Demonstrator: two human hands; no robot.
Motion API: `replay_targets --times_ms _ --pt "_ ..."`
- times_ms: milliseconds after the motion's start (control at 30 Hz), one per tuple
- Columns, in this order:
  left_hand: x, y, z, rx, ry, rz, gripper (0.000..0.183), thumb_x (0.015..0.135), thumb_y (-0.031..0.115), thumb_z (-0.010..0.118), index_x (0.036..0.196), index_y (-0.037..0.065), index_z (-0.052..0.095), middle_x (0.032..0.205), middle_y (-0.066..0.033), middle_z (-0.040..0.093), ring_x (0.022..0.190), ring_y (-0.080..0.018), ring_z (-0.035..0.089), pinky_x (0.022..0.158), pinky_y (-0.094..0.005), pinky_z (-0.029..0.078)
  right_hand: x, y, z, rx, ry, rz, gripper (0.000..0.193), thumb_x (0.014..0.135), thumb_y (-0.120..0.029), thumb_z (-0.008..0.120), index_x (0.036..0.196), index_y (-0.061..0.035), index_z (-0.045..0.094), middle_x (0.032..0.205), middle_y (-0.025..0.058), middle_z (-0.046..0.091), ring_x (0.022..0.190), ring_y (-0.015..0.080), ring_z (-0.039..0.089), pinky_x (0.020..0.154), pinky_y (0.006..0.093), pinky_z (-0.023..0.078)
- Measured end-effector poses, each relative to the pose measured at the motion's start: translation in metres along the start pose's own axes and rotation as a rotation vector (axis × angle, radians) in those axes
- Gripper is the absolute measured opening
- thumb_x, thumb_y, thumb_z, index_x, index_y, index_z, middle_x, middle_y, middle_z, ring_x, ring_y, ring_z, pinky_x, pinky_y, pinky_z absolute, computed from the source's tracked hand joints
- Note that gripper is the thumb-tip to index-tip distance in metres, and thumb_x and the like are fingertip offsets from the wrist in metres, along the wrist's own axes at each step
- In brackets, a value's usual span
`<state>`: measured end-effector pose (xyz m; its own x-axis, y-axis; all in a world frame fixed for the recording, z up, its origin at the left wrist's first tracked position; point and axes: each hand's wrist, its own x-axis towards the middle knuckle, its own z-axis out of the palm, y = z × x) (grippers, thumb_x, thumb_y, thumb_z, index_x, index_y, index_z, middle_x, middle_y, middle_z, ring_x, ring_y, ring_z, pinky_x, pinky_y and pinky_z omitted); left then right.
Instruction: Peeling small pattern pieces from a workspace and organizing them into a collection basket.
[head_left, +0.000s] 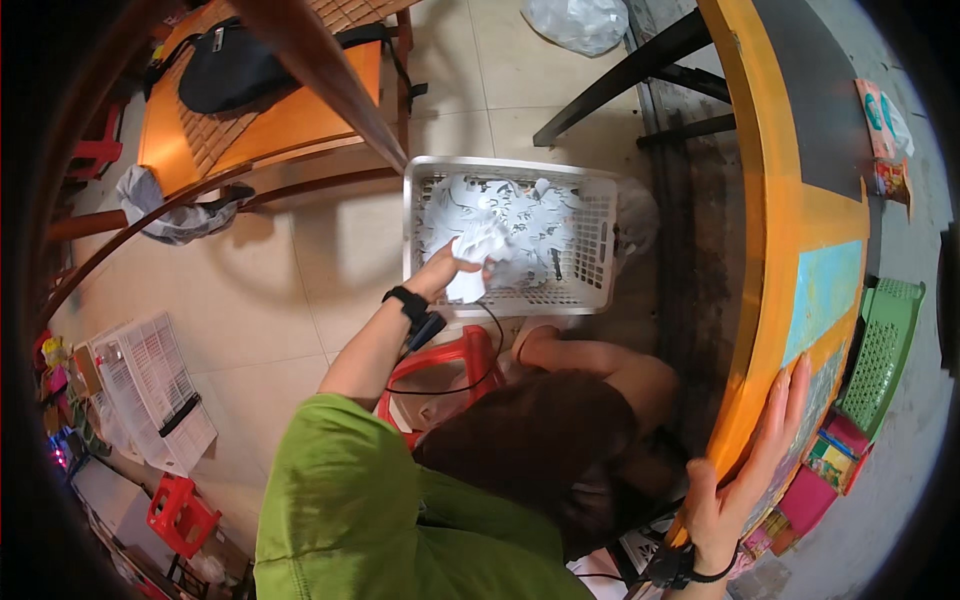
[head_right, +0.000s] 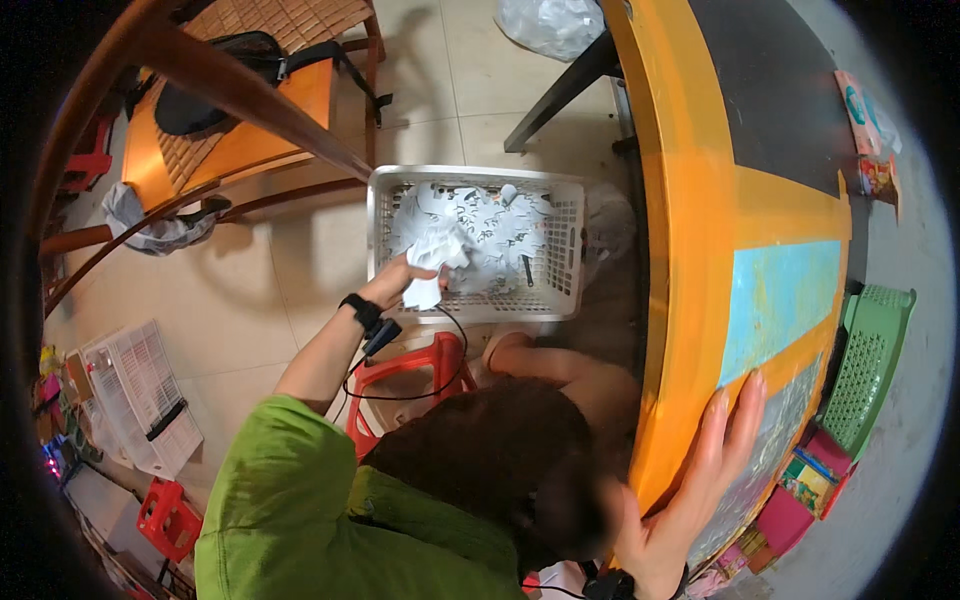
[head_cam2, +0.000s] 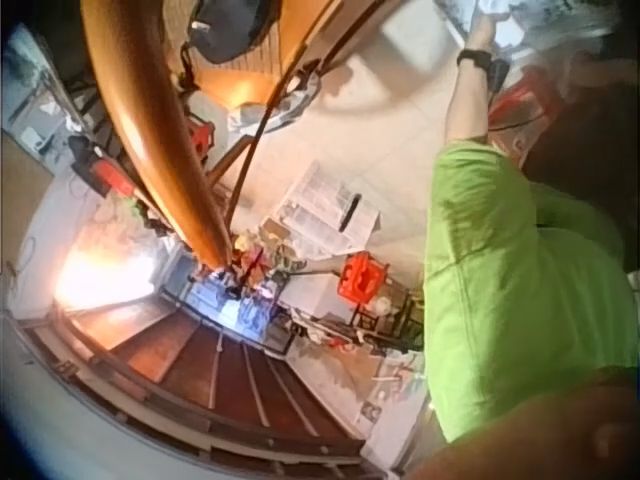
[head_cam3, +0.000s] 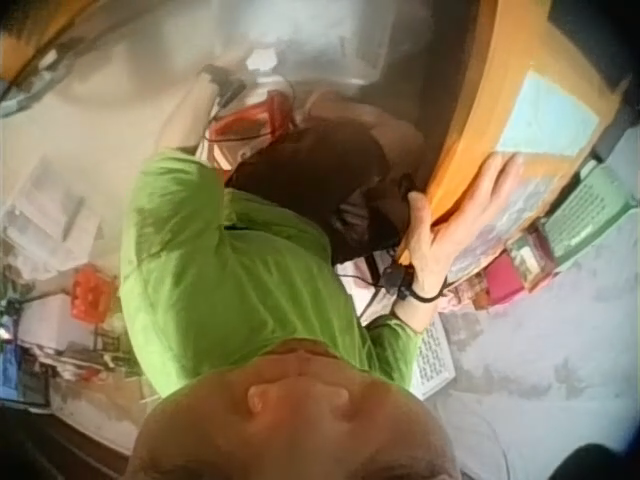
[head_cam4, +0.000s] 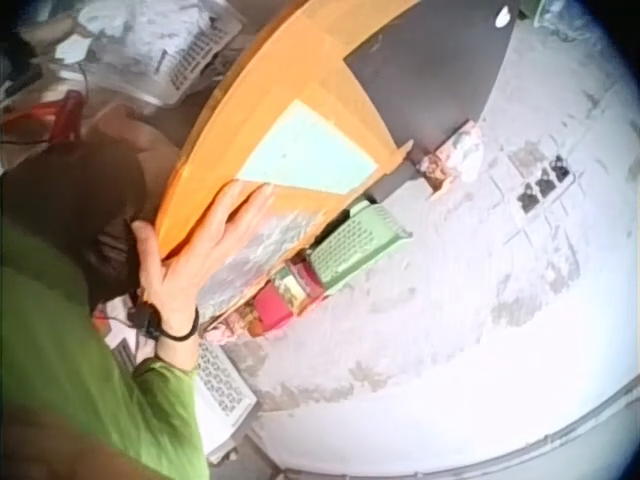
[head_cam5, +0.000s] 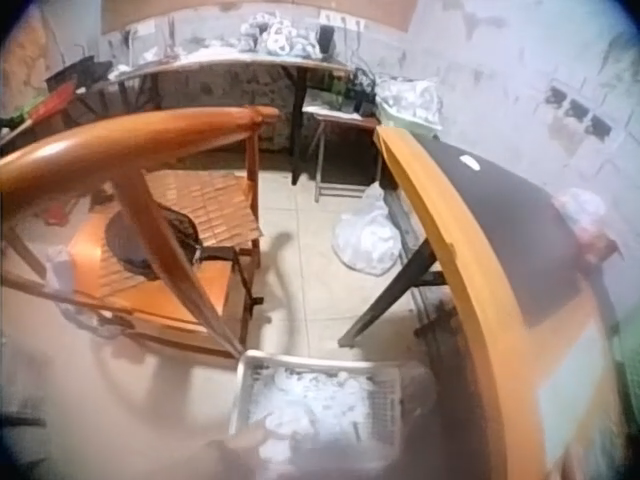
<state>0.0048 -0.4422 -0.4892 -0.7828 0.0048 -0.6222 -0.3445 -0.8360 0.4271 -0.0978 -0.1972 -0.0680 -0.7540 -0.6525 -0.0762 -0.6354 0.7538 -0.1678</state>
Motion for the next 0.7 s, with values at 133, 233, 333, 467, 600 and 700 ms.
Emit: replay_targets --times_ms 133,233,333,467,600,700 --pt "0.051 -0.008 0.003 -0.125 0.077 -0.034 0.038 0.086 -0.005 0.058 0.124 -0.005 0.053 0.111 -0.0155 0.065 0.095 -0.0266 0.067 0.084 -0.0372 0.056 0.003 -0.015 0.002 -0.026 0.021 0.039 0.094 0.060 -0.010 0.051 0.151 -0.0020 0.031 0.159 0.0233 0.021 0.148 0.0396 0.019 0.120 0.0500 0.014" --pt "0.111 -0.052 -0.050 -0.101 0.326 -0.179 0.040 0.085 0.001 0.062 0.124 -0.007 0.054 0.112 -0.0184 0.064 0.094 -0.0306 0.066 0.082 -0.0396 0.055 -0.003 -0.012 0.004 0.071 0.093 0.072 0.092 0.061 -0.014 0.052 0.150 -0.0018 0.031 0.158 0.0243 0.021 0.147 0.0411 0.020 0.119 0.0509 0.015" --pt "0.102 -0.067 -0.079 0.393 0.565 -0.280 0.058 0.079 0.017 0.075 0.125 -0.011 0.052 0.119 -0.0226 0.062 0.098 -0.0318 0.064 0.081 -0.0419 0.054 0.004 -0.004 0.010 0.031 0.086 0.038 0.091 0.064 -0.018 0.053 0.150 -0.0010 0.031 0.157 0.0253 0.023 0.146 0.0418 0.022 0.118 0.0512 0.017" --pt "0.084 -0.095 -0.064 0.761 0.848 -0.208 0.070 0.073 0.029 0.082 0.124 -0.009 0.053 0.122 -0.0263 0.058 0.109 -0.0336 0.059 0.087 -0.0475 0.049 0.006 0.000 0.010 -0.010 0.085 0.019 0.089 0.065 -0.021 0.052 0.150 -0.0024 0.031 0.156 0.0268 0.023 0.145 0.0432 0.023 0.118 0.0524 0.019" --pt "0.035 -0.051 -0.036 1.688 0.672 0.281 0.048 0.077 0.019 0.071 0.118 -0.002 0.056 0.112 -0.0204 0.062 0.120 -0.0329 0.051 0.108 -0.0469 0.036 0.005 0.003 0.010 -0.026 0.103 0.006 0.088 0.067 -0.024 0.051 0.150 -0.0037 0.031 0.156 0.0284 0.022 0.144 0.0446 0.024 0.117 0.0535 0.022" --pt "0.018 -0.020 -0.043 2.151 0.404 0.263 0.033 0.087 0.015 0.055 0.117 0.005 0.063 0.119 -0.0117 0.062 0.122 -0.0268 0.049 0.114 -0.0436 0.029 -0.004 0.000 0.010 -0.029 0.126 0.006 0.087 0.068 -0.027 0.050 0.150 -0.0047 0.031 0.155 0.0295 0.021 0.144 0.0456 0.025 0.116 0.0544 0.023"
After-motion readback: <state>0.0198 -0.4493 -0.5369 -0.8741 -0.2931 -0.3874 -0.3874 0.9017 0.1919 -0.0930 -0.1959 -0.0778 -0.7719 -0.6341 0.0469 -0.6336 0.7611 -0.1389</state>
